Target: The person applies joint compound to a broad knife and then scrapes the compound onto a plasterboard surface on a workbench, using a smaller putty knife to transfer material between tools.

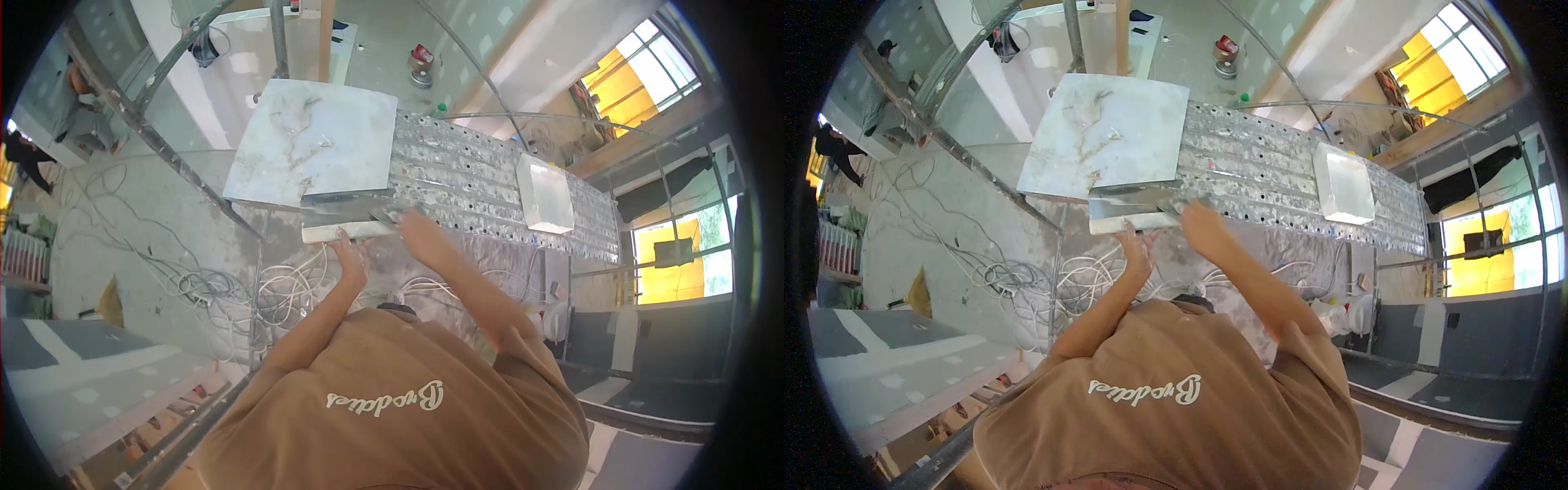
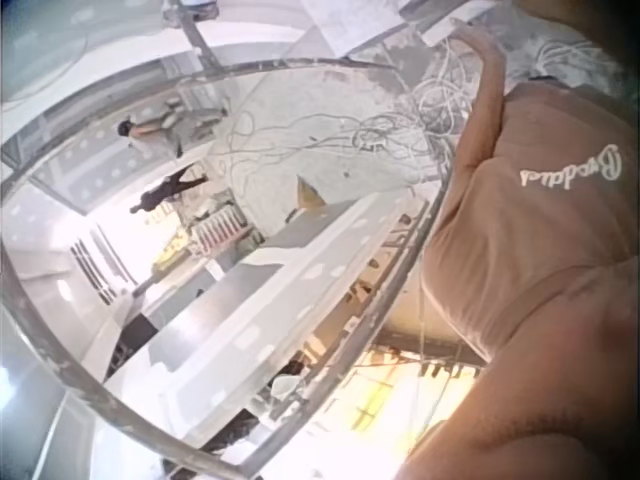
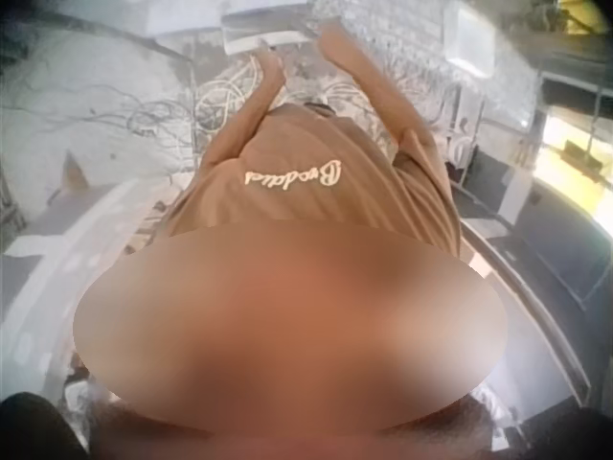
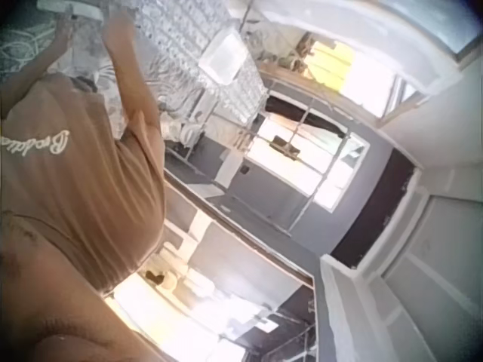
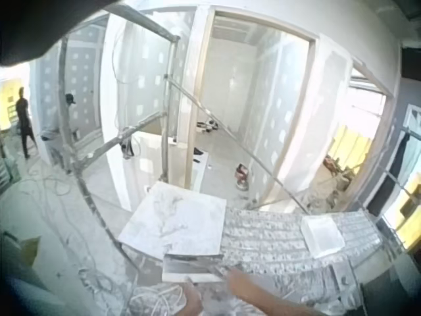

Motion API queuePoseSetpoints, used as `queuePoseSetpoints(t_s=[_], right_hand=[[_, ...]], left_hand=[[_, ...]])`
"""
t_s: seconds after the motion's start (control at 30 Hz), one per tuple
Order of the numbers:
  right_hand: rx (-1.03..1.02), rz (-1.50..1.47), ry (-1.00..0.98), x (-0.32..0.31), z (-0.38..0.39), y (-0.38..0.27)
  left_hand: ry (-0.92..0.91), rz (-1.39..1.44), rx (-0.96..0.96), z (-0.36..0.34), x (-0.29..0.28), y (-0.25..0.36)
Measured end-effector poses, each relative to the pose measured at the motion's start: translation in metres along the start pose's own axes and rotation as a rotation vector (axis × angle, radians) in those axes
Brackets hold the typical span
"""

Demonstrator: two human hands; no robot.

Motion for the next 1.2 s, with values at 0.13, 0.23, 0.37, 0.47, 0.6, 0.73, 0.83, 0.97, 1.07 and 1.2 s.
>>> queuePoseSetpoints(t_s=[0.13, 0.23, 0.37, 0.47, 0.6, 0.73, 0.83, 0.97, 1.07, 1.2], right_hand=[[0.143, 0.05, 0.069, -0.008, -0.024, -0.007], [0.185, 0.042, 0.012, -0.005, -0.02, -0.022], [0.166, 0.022, 0.061, -0.013, -0.043, -0.039], [0.095, -0.008, 0.09, 0.001, -0.03, -0.028], [0.205, 0.04, 0.016, -0.006, -0.045, -0.038], [0.157, 0.092, -0.023, -0.002, -0.04, -0.039], [0.159, 0.109, 0.014, 0.011, -0.053, -0.036], [0.163, 0.072, 0.103, 0.0, -0.038, -0.034], [0.164, 0.064, -0.063, 0.0, -0.003, -0.018], [0.143, 0.032, -0.113, 0.001, -0.006, -0.013]], left_hand=[[-0.104, 0.037, -0.054, 0.0, 0.003, 0.001], [-0.016, 0.041, -0.109, -0.004, -0.012, -0.01], [-0.118, 0.113, -0.078, -0.013, -0.013, -0.012], [-0.119, 0.072, -0.024, -0.012, -0.006, -0.004], [-0.126, 0.058, -0.151, -0.01, -0.017, -0.012], [-0.171, 0.057, -0.182, -0.012, -0.015, -0.012], [-0.117, 0.01, -0.176, -0.013, -0.014, -0.014], [-0.155, 0.069, -0.189, -0.011, -0.018, -0.007], [-0.129, 0.064, -0.206, -0.01, -0.005, -0.003], [-0.113, 0.09, -0.145, -0.001, -0.001, 0.0]])
Point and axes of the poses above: each hand's wrist, its own z-axis away from the middle knuckle, its own x-axis out of the palm, y = z × x, the point moved 9 cm from there along -z, towards the middle knuckle, and after that the axes turned 5 degrees about -y, right-handed, at the moved point
